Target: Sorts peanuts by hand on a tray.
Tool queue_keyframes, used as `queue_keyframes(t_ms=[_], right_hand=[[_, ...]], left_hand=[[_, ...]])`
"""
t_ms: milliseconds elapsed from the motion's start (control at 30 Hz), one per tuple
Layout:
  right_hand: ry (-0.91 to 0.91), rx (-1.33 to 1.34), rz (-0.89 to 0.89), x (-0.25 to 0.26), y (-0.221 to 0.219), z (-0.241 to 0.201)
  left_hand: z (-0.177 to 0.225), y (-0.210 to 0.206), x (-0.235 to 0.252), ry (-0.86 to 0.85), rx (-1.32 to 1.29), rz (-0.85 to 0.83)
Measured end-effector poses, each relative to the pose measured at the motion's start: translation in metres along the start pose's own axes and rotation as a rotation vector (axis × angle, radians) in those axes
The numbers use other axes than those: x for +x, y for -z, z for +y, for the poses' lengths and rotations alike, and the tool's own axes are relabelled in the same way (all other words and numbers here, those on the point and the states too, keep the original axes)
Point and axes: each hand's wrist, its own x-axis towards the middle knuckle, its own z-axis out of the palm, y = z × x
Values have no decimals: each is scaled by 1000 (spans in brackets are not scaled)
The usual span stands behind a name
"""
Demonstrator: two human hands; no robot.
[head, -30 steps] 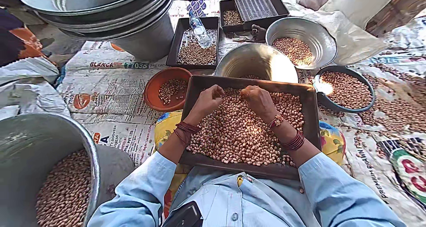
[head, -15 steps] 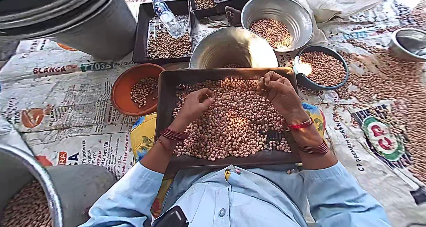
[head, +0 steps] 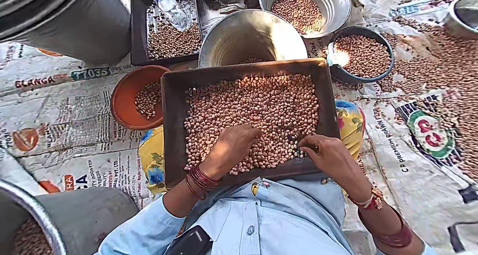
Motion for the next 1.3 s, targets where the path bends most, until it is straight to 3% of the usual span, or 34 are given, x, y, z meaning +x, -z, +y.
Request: queue_keyframes(t_ms=[200, 333, 400, 500, 600, 700, 800, 1000, 1300], right_hand=[[33, -65, -102, 3, -6, -6], [95, -91, -125, 2, -19, -6], [83, -111, -167, 3, -23, -6], [56, -113, -220, 7, -23, -7], [-18, -10, -296, 12, -14, -4], [-43, 236, -122, 12, -3, 11], [-55, 417, 32, 9, 4, 12], [224, 182, -275, 3, -23, -25], [223, 75, -385, 13, -34, -30]], left_hand=[[-3, -9, -1, -9, 24, 58], [-19, 8, -3, 126, -422, 84], [-25, 15, -7, 142, -561, 30], [-10, 9, -14, -16, -612, -150], [11, -12, -15, -150, -499, -229], [19, -26, -13, -252, -280, -203], [20, -23, -17, -230, -198, -131], [20, -21, -23, -156, -109, -132], [19, -20, -21, -140, -139, -189]])
